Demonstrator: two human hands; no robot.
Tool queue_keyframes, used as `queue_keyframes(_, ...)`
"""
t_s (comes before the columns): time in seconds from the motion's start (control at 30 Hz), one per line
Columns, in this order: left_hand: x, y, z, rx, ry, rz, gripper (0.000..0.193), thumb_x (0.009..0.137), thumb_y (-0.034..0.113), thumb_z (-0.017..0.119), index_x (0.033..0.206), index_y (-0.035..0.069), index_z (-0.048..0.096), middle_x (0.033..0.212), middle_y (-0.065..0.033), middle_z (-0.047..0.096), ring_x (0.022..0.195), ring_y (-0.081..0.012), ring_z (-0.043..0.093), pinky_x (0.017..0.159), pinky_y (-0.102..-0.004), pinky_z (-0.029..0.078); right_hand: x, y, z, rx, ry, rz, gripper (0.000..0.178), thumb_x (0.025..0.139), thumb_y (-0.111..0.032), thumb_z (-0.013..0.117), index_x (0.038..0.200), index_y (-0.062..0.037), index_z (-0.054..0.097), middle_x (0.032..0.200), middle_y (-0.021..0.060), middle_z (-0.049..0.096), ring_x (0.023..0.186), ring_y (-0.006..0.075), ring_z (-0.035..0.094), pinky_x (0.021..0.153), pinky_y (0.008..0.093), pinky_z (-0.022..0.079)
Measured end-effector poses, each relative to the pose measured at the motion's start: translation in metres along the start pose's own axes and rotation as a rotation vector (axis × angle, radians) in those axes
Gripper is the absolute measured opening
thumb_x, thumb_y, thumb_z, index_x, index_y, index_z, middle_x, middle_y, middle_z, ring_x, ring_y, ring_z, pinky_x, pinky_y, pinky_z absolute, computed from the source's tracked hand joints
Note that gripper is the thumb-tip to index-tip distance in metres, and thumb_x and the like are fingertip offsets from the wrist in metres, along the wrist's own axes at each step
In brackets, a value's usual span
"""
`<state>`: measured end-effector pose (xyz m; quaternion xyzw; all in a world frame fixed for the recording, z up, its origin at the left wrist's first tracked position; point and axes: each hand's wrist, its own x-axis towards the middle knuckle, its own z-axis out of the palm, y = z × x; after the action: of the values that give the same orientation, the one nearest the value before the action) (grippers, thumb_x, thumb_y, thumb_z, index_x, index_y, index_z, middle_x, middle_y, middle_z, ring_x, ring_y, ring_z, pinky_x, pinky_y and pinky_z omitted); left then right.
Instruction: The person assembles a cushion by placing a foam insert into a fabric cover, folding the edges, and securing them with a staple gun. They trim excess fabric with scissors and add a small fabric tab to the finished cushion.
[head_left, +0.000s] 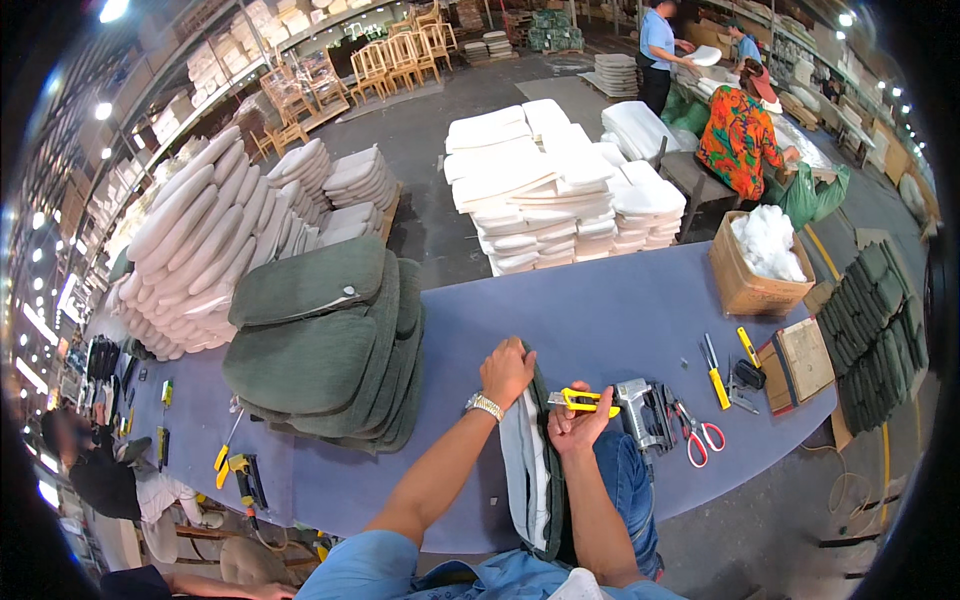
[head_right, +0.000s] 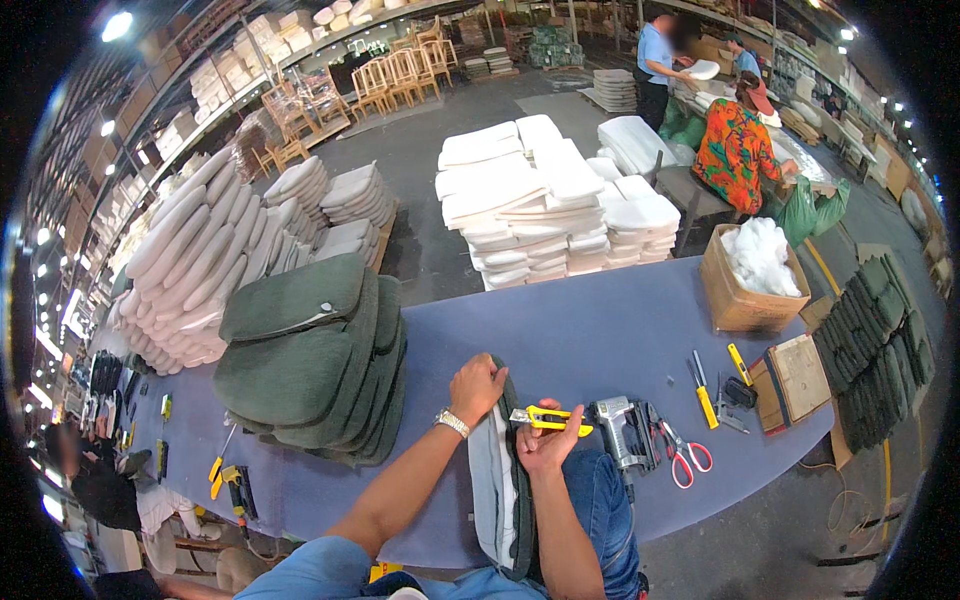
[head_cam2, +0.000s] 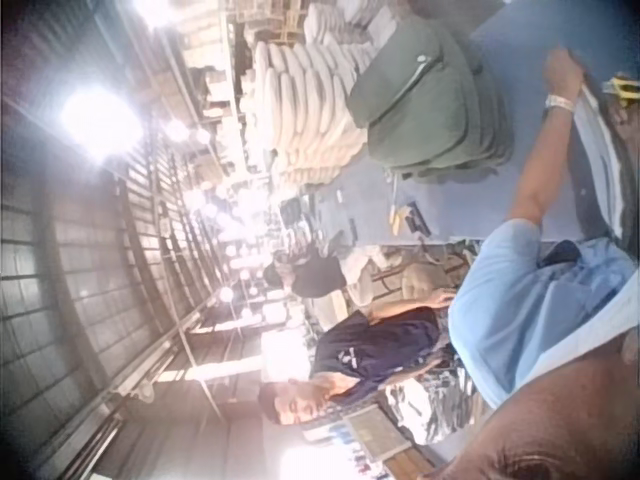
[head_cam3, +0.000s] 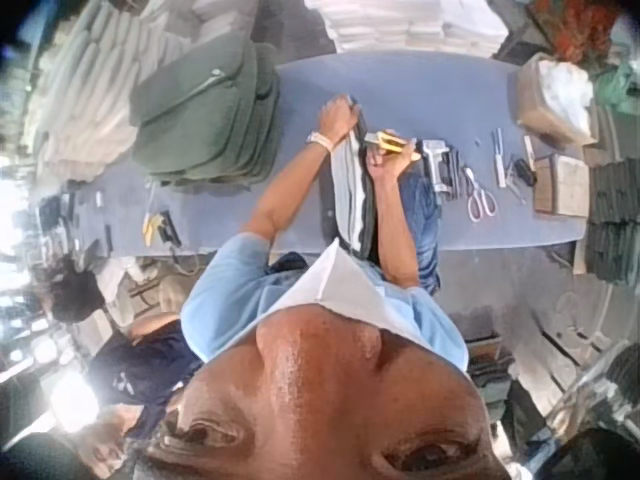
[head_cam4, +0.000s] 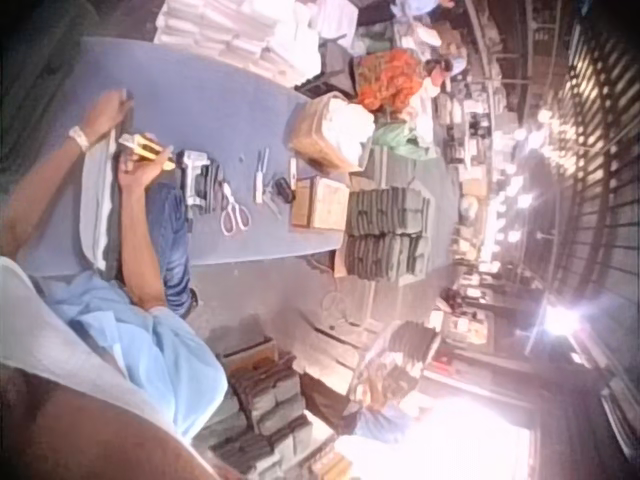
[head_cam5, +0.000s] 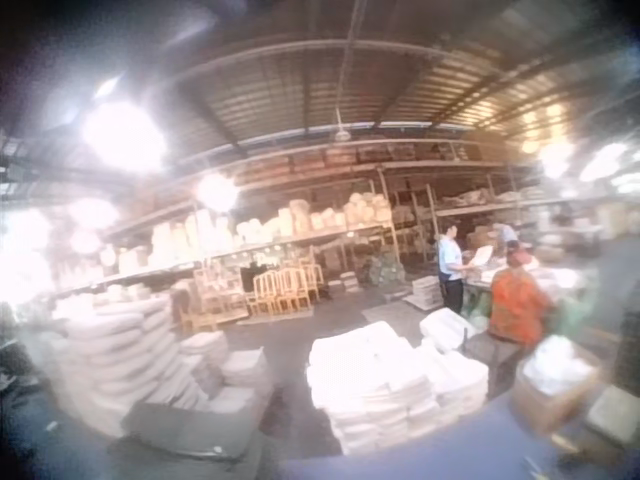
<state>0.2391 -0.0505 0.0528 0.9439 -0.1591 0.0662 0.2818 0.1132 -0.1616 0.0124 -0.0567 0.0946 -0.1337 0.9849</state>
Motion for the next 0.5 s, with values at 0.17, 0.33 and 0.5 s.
queue_keyframes(0.17,-0.017,-0.004,0.009,-0.232,0.09,-0.037,0.021,0.092,0.021,0.073,0.086,0.005,0.061,0.085,-0.0143,0.068,0.073,-0.0365,0.066,0.064,-0.0473,0.051,0.0,-0.001,0.002,0.094,0.041,-0.009,0.058,0.104,-0.062,0.043,0.109,-0.011,0.07,0.065,0.0055,0.057,0.044,0.0168,0.046,0.041,0.0314,0.039)
queue_keyframes(0.33,-0.019,-0.046,0.044,-0.639,0.164,-0.137,0.028,0.095,0.025,0.075,0.084,0.004,0.061,0.07,-0.0023,0.061,0.061,-0.0129,0.052,0.059,-0.033,0.044,0.007,0.001,0.01,-0.046,0.016,-0.062,0.044,0.107,-0.048,0.05,0.126,-0.0115,0.064,0.08,0.0057,0.063,0.057,0.0145,0.054,0.052,0.0307,0.045)
queue_keyframes(0.5,-0.023,-0.035,0.045,-0.831,0.126,-0.267,0.031,0.099,0.027,0.072,0.081,0.005,0.059,0.072,0.0049,0.055,0.068,-0.0045,0.043,0.061,-0.0261,0.038,0.019,-0.02,0.033,-0.39,0.006,-0.179,0.047,0.108,-0.045,0.05,0.135,-0.0075,0.057,0.089,0.0094,0.067,0.062,0.015,0.06,0.056,0.0302,0.051)
